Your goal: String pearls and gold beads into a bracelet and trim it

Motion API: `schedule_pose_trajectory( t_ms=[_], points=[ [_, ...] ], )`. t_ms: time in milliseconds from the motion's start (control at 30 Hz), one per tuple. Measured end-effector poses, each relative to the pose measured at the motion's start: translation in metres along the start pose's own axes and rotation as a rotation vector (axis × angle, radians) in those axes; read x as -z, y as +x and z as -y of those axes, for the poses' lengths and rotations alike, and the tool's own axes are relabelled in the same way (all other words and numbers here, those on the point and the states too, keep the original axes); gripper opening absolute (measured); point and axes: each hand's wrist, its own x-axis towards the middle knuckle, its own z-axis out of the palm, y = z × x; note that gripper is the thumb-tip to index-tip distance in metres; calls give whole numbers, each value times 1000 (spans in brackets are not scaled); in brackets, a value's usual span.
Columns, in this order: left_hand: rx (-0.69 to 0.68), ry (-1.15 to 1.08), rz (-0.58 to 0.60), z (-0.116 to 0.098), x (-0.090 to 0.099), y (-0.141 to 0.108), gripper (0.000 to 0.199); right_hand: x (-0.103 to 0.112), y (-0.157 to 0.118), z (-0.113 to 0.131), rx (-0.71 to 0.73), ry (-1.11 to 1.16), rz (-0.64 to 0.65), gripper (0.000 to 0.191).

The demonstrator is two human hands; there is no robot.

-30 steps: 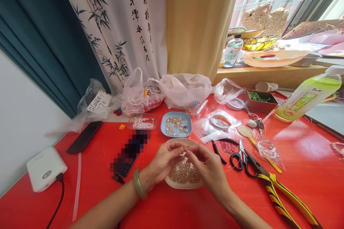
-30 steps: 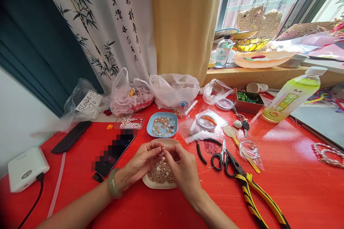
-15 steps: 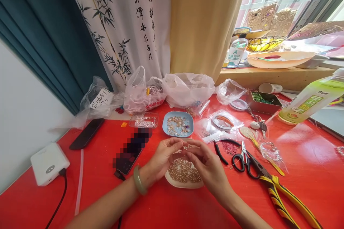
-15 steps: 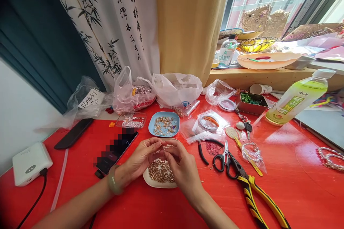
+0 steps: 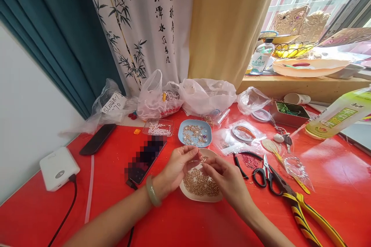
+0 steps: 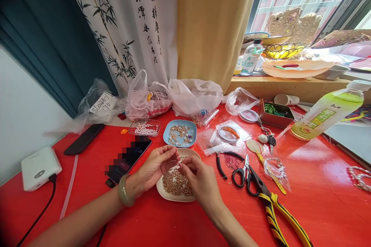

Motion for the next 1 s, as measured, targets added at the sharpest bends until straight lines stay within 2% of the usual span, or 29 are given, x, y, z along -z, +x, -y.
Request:
schedule_pose_trajectory(
  t_ms=[100,367,467,567,667,767,833,900,1000],
  points=[
    [5,-43,8,2,-1,-1,14,0,-1,3,-19,-44,-1,22],
    [29,-126,36,3,-6,-6,19,-2,-4,6,-38,82,-58,26],
    [41,-108,31,4,-7,-6,17,-4,-5,6,-37,121,-57,25],
    [31,-54,74,5,-8,-6,17,-5,-5,4,-19,123,-73,25],
    [25,-22,87,6,-7,-6,18,-5,-5,1,24,6,-89,23],
    [34,-16,37,7,-6,-6,19,-4,-5,-2,83,-220,-147,22],
    [52,0,3,7,-5,-6,20,-1,-3,-2,134,-284,-202,20],
    [79,34,-6,6,-6,-7,21,2,-1,0,159,-228,-218,19],
    [131,123,61,2,-7,-8,21,6,1,7,114,-58,-123,22]
  ],
)
